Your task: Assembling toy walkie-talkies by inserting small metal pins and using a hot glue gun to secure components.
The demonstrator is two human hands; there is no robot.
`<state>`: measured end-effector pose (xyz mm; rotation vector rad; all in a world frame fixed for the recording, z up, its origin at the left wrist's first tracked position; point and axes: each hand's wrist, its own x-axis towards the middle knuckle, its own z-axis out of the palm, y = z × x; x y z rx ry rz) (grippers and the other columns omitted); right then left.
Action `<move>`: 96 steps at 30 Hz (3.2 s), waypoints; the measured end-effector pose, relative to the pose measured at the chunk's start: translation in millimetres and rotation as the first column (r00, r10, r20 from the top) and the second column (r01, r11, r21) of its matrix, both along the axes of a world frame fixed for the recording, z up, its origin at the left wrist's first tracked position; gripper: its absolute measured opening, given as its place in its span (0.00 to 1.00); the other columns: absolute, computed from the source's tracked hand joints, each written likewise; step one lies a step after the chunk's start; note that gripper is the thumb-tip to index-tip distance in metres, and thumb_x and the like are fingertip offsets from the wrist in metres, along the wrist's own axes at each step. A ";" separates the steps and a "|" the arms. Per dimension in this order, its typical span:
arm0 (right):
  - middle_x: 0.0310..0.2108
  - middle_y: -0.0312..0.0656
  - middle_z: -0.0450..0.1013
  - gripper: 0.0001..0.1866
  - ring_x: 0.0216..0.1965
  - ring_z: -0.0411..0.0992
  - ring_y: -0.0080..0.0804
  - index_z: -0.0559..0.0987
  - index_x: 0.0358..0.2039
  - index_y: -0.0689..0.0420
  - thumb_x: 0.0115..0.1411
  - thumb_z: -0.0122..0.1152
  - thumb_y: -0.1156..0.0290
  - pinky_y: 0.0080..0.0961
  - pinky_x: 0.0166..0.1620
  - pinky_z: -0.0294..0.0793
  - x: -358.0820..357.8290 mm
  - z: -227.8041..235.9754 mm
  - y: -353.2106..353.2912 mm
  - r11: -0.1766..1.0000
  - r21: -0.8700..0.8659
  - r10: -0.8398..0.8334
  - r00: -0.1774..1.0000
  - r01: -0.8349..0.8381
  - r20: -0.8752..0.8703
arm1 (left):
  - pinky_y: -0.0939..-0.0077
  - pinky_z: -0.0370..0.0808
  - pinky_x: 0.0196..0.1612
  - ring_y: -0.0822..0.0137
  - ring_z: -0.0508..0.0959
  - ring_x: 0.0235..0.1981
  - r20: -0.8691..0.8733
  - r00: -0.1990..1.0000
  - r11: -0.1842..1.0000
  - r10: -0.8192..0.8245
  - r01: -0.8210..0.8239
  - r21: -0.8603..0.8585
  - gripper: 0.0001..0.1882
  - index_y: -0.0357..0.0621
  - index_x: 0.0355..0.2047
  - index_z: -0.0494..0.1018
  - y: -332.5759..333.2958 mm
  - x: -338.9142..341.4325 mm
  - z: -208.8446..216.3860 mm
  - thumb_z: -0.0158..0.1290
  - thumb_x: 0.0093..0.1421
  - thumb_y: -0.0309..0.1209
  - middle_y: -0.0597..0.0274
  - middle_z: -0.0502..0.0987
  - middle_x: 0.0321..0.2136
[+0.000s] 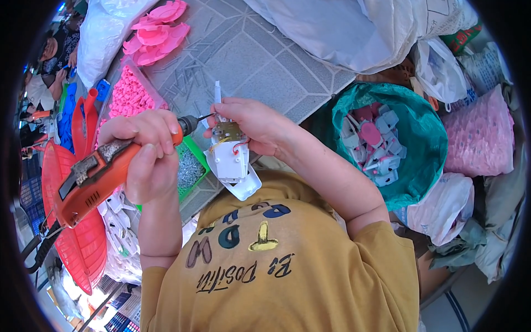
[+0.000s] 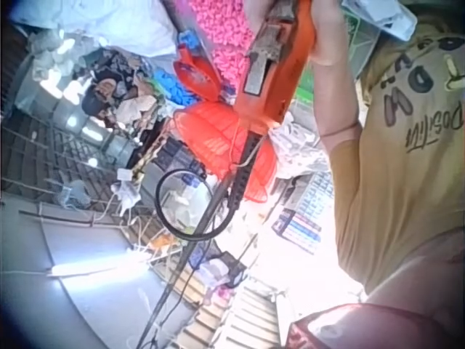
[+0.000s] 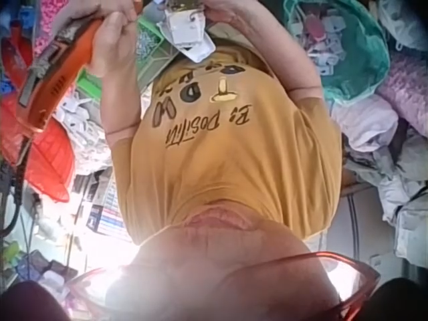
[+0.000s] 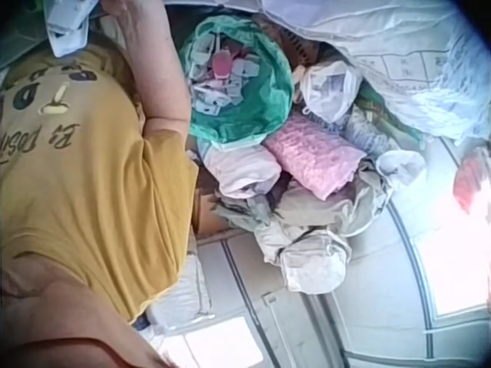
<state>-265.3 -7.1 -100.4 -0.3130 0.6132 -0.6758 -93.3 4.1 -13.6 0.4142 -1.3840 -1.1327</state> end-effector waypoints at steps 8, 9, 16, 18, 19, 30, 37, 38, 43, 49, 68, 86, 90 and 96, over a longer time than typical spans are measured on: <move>0.38 0.40 0.74 0.13 0.43 0.79 0.34 0.73 0.47 0.60 0.71 0.52 0.64 0.34 0.47 0.82 -0.6 2.7 -0.3 1.000 0.008 0.006 0.998 -0.006 -0.056 | 0.58 0.73 0.39 0.66 0.73 0.25 0.018 1.000 0.998 0.001 -0.002 0.063 0.15 0.43 0.42 0.66 6.2 -1.3 1.5 0.58 0.57 0.25 0.64 0.71 0.23; 0.38 0.41 0.75 0.13 0.42 0.79 0.34 0.72 0.47 0.60 0.71 0.52 0.64 0.34 0.47 0.82 -0.5 0.9 -0.3 1.000 0.013 0.004 0.999 -0.004 -0.039 | 0.58 0.73 0.39 0.66 0.73 0.25 0.019 1.000 0.998 0.001 -0.002 0.062 0.15 0.44 0.42 0.66 5.0 -2.0 0.2 0.58 0.58 0.25 0.63 0.71 0.23; 0.38 0.41 0.75 0.13 0.42 0.79 0.35 0.71 0.48 0.60 0.71 0.51 0.64 0.37 0.47 0.82 0.1 -1.7 -0.3 1.000 0.013 0.002 1.000 -0.002 -0.004 | 0.58 0.73 0.40 0.66 0.72 0.25 0.009 1.000 0.998 -0.008 0.008 0.056 0.14 0.44 0.42 0.65 3.4 -2.6 -1.0 0.57 0.58 0.25 0.62 0.71 0.23; 0.38 0.41 0.74 0.13 0.43 0.79 0.35 0.71 0.48 0.60 0.71 0.51 0.64 0.38 0.47 0.82 -0.1 1.7 -0.9 1.000 0.016 0.001 1.000 -0.001 -0.017 | 0.58 0.73 0.40 0.66 0.72 0.25 0.018 1.000 0.998 0.004 -0.005 0.057 0.14 0.44 0.42 0.65 3.6 -3.7 -0.1 0.57 0.58 0.25 0.62 0.71 0.23; 0.38 0.40 0.74 0.13 0.43 0.79 0.35 0.71 0.49 0.60 0.71 0.50 0.64 0.40 0.47 0.82 -0.3 2.6 -1.0 1.000 0.019 0.000 1.000 0.000 -0.031 | 0.58 0.73 0.40 0.66 0.72 0.25 0.026 1.000 0.998 0.016 -0.018 0.057 0.15 0.44 0.42 0.65 3.6 -4.1 -0.3 0.57 0.58 0.25 0.61 0.71 0.23; 0.38 0.40 0.74 0.12 0.42 0.79 0.34 0.71 0.48 0.59 0.72 0.50 0.64 0.32 0.45 0.82 -0.5 1.1 -1.1 1.000 0.023 0.009 1.000 -0.009 -0.011 | 0.57 0.73 0.39 0.66 0.73 0.24 0.010 1.000 1.000 -0.003 0.003 0.019 0.14 0.43 0.42 0.65 1.8 -0.1 -6.3 0.57 0.57 0.25 0.63 0.71 0.23; 0.38 0.40 0.75 0.12 0.41 0.79 0.32 0.72 0.48 0.60 0.71 0.52 0.64 0.29 0.44 0.81 -0.9 1.3 -1.0 1.000 0.010 0.001 0.999 -0.001 -0.040 | 0.57 0.73 0.38 0.66 0.73 0.24 0.029 1.000 0.999 0.004 -0.006 0.054 0.13 0.43 0.41 0.66 7.3 2.4 -3.6 0.57 0.57 0.24 0.65 0.70 0.23; 0.38 0.40 0.75 0.12 0.41 0.79 0.32 0.72 0.48 0.60 0.71 0.52 0.64 0.29 0.44 0.81 -0.4 1.8 -1.0 1.000 0.009 0.003 0.999 -0.002 -0.041 | 0.57 0.73 0.38 0.66 0.73 0.24 0.028 1.000 0.999 0.006 -0.007 0.053 0.13 0.43 0.41 0.66 7.9 2.8 -3.4 0.57 0.57 0.24 0.65 0.70 0.23; 0.38 0.40 0.75 0.13 0.42 0.79 0.32 0.73 0.48 0.60 0.71 0.53 0.64 0.29 0.43 0.81 -1.6 1.3 -1.5 1.000 0.024 0.004 1.000 -0.003 -0.014 | 0.58 0.73 0.40 0.66 0.73 0.25 0.015 1.000 1.000 -0.005 0.005 0.028 0.13 0.43 0.41 0.66 5.4 2.8 -3.9 0.57 0.57 0.24 0.64 0.70 0.23; 0.36 0.37 0.73 0.11 0.41 0.78 0.32 0.73 0.44 0.57 0.71 0.49 0.64 0.32 0.39 0.80 0.7 6.7 -0.4 1.000 0.026 -0.005 0.996 0.007 -0.085 | 0.57 0.74 0.40 0.66 0.73 0.25 0.013 1.000 0.998 -0.005 0.004 0.058 0.13 0.43 0.41 0.66 5.3 -4.5 -1.9 0.56 0.58 0.23 0.62 0.72 0.23; 0.39 0.40 0.73 0.12 0.39 0.77 0.30 0.72 0.45 0.60 0.70 0.50 0.64 0.30 0.37 0.80 4.0 12.2 5.1 0.999 -0.030 -0.041 0.993 0.038 -0.111 | 0.57 0.76 0.42 0.65 0.74 0.26 0.057 0.998 0.999 -0.036 0.034 0.041 0.18 0.42 0.44 0.63 -4.2 -4.6 -12.4 0.54 0.56 0.16 0.58 0.74 0.25; 0.41 0.49 0.77 0.23 0.44 0.78 0.52 0.71 0.57 0.63 0.65 0.48 0.64 0.53 0.52 0.77 -21.2 24.2 -15.9 0.981 -0.018 -0.186 0.956 0.195 0.228 | 0.57 0.68 0.58 0.61 0.71 0.42 -0.259 0.806 0.737 -0.532 0.592 0.328 0.43 0.39 0.50 0.73 16.4 46.8 20.2 0.58 0.53 0.68 0.58 0.73 0.41; 0.48 0.52 0.76 0.30 0.53 0.75 0.50 0.68 0.60 0.65 0.71 0.45 0.52 0.49 0.54 0.77 -36.0 41.7 -23.2 0.961 -0.159 -0.176 0.946 0.224 0.271 | 0.67 0.71 0.57 0.65 0.73 0.52 0.485 0.871 0.884 -0.079 -0.164 0.438 0.31 0.33 0.59 0.64 10.0 28.2 -1.0 0.63 0.57 0.28 0.56 0.71 0.49; 0.51 0.61 0.73 0.32 0.50 0.75 0.58 0.70 0.56 0.68 0.71 0.43 0.48 0.51 0.55 0.76 -43.0 63.1 -60.2 0.956 0.016 -0.265 0.841 0.293 0.472 | 0.69 0.75 0.49 0.65 0.78 0.47 0.420 0.904 0.807 -0.080 -0.189 0.559 0.22 0.31 0.57 0.68 -25.2 14.2 -6.2 0.55 0.65 0.30 0.53 0.78 0.46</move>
